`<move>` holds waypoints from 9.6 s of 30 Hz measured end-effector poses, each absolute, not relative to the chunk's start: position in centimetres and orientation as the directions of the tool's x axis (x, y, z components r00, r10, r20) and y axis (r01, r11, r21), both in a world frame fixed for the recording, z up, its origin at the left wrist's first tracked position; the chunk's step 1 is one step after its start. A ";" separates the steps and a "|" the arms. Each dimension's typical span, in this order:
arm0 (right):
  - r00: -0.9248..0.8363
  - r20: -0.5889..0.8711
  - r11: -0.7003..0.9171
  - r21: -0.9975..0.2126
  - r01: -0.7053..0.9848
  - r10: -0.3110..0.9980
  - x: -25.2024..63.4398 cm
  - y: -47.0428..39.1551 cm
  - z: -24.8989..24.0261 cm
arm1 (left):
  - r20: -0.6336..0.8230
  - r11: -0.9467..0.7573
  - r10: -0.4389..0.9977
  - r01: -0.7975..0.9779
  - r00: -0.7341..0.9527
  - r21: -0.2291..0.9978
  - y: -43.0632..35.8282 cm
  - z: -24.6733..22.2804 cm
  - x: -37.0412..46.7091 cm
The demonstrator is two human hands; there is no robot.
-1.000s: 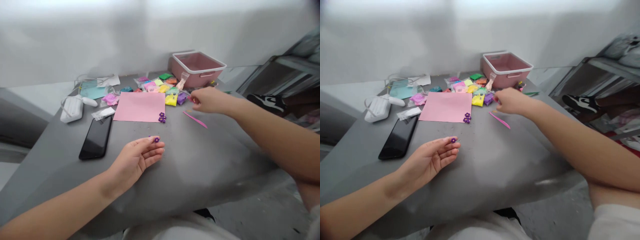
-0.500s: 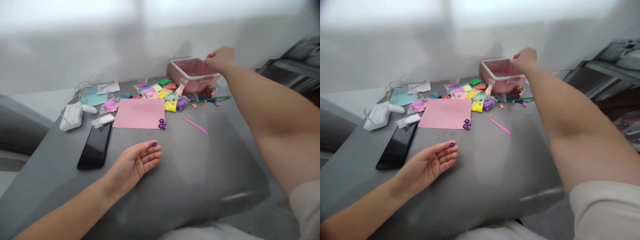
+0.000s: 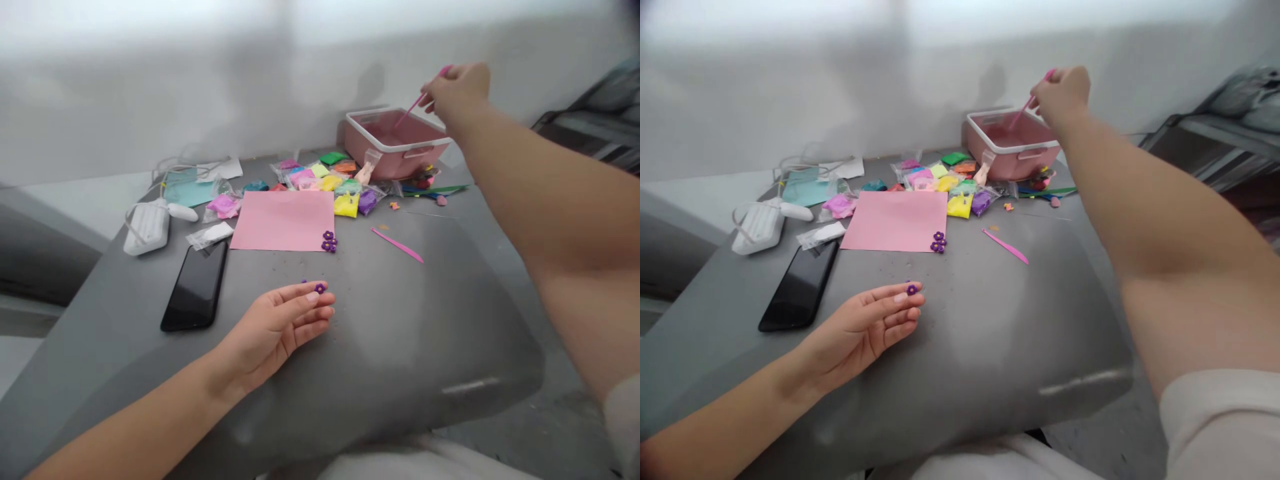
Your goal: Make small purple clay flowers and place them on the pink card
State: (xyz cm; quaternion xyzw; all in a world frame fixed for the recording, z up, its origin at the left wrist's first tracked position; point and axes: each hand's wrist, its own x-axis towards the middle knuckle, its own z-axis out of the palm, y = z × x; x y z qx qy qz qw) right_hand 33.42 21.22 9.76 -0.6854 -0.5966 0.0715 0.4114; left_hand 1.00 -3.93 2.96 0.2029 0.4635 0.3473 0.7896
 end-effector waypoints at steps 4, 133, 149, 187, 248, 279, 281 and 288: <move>0.266 0.162 0.079 -0.951 0.299 0.950 29.2 17.6 9.9 | -0.596 0.680 0.733 -0.360 0.327 0.639 -4.1 2.7 1.2; -0.649 0.627 0.900 -0.353 0.256 0.431 23.8 5.9 0.0 | -0.294 0.316 0.869 0.009 0.397 0.949 2.8 1.4 2.3; -0.577 0.391 0.678 -0.582 0.448 0.717 23.7 5.4 1.1 | -0.296 0.330 0.880 -0.030 0.371 0.944 2.5 1.9 2.5; -0.656 -0.250 0.409 -0.611 0.678 0.712 22.2 5.4 3.4 | -0.382 0.405 0.900 -0.076 0.208 0.911 5.2 1.6 1.5; -0.872 0.115 0.762 -0.549 0.343 0.475 24.6 5.3 1.8 | 0.154 -0.480 0.855 0.641 0.496 0.599 1.4 1.9 2.0; -0.926 0.121 0.846 -0.463 0.266 0.357 25.0 5.1 2.0 | 0.183 -0.546 0.823 0.659 0.538 0.517 1.2 1.2 2.0; -0.927 0.121 0.851 -0.453 0.266 0.355 25.0 5.1 1.9 | 0.180 -0.543 0.825 0.663 0.536 0.516 1.2 1.2 2.0; -0.901 0.155 0.824 -0.490 0.286 0.405 25.0 5.2 1.8 | 0.148 -0.521 0.837 0.685 0.526 0.509 1.2 1.5 2.1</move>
